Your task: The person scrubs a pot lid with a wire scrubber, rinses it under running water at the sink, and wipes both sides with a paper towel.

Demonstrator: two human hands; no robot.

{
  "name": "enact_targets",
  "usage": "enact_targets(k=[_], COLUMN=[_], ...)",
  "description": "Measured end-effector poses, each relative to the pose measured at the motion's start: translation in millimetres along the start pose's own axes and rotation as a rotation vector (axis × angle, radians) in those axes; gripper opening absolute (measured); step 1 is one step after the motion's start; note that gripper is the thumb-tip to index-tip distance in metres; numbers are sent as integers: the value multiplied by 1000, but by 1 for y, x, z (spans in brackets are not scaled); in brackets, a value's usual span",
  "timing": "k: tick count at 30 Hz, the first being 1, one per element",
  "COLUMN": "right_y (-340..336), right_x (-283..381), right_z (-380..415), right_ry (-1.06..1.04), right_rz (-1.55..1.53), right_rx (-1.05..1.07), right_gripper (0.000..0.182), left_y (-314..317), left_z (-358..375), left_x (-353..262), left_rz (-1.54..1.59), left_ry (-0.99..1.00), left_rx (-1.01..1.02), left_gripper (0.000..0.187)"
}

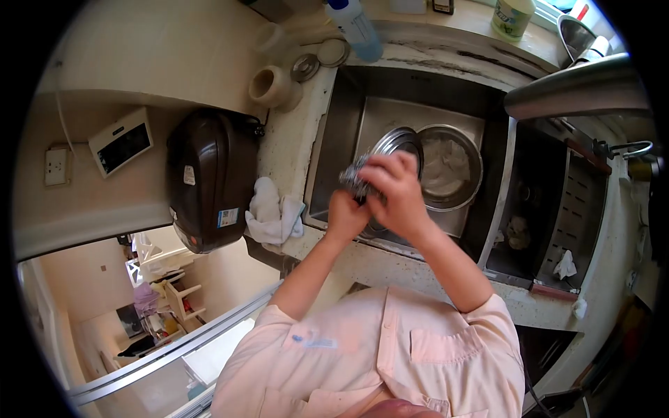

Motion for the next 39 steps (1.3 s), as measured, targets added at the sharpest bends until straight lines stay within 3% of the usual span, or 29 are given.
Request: enact_targets(k=[4,6,7,8,9,10,11,14,17,18,19,21,22,23,24,26,27,29,32,33,35,37,38,39], right_y=[-22,7,2,-2,4,-9,-21,-24,9,4,-3,-10,-8,-9,-7,5,8,5,23,35,29,14,14,34], right_x=[-30,-29,-1,23,-7,-22,-32,-21,16,5,-14,-68,-74,-50,-33,12,14,-14,-171,-214,-258,-261,-258,-291], right_z=[-27,3,-1,-8,-3,-10,-11,-17,-5,-5,-8,-21,-21,-20,-20,-16,-15,-19,-1,35,72,102,117,140], right_ry=[206,188,105,26,120,145,187,162,177,222,262,548,594,354,274,204,203,179,702,590,685,852,817,782], right_rz=[94,25,71,114,114,2,-13,79,100,27,-45,91,110,103,106,138,135,72,60,83,365,803,973,873], right_rx=[-219,-51,-33,-16,18,-155,-180,-213,-8,-94,-180,-270,-257,-288,-260,-119,-110,-189,-126,-72,90,189,171,228], right_gripper=[29,29,29,29,30,31,31,30,29,29,29,30,30,30,30,29,29,28,33,34,35,33,32,31], left_y=[3,4,3,2,1,1,4,0,-6,-7,-7,-6,-8,-10,-9,-10,-12,-13,-20,-26,-35,-41,-45,-44], left_z=[5,-1,1,0,1,-1,2,1,-2,-3,-4,-2,0,0,-3,2,4,1,7,11,13,19,18,15], left_x=[-30,-15,-34,-27,-19,-19,-32,-36,-30,-35,-23,-36,-41,-33,-26,-14,-13,-23,-28,-25,-15,-3,-5,-9], left_rz=[94,-3,-1,3,6,10,114,17,-119,-142,-139,-103,-89,-185,-169,-148,-129,-87,-90,-115,-119,-78,-33,14], left_ry=[-9,35,190,121,52,-14,-32,-3,119,182,18,40,51,47,117,223,169,81,50,44,-10,-113,-74,-31], left_rx=[-7,16,1,24,48,69,59,14,53,53,50,21,13,8,21,54,49,35,-3,-4,-11,-7,-71,-132], left_gripper=[10,9,7,7,7,7,8,10,11,12,11,11,11,11,11,12,11,11,14,15,16,18,18,19])
Point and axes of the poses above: each hand's wrist, its own z-axis away from the middle knuckle, its own y-axis out of the palm, x = y × z, the point moved 7 cm from there along -z, towards the middle knuckle, and after that the axes turned 4 degrees about z, right-handed, at the moved point
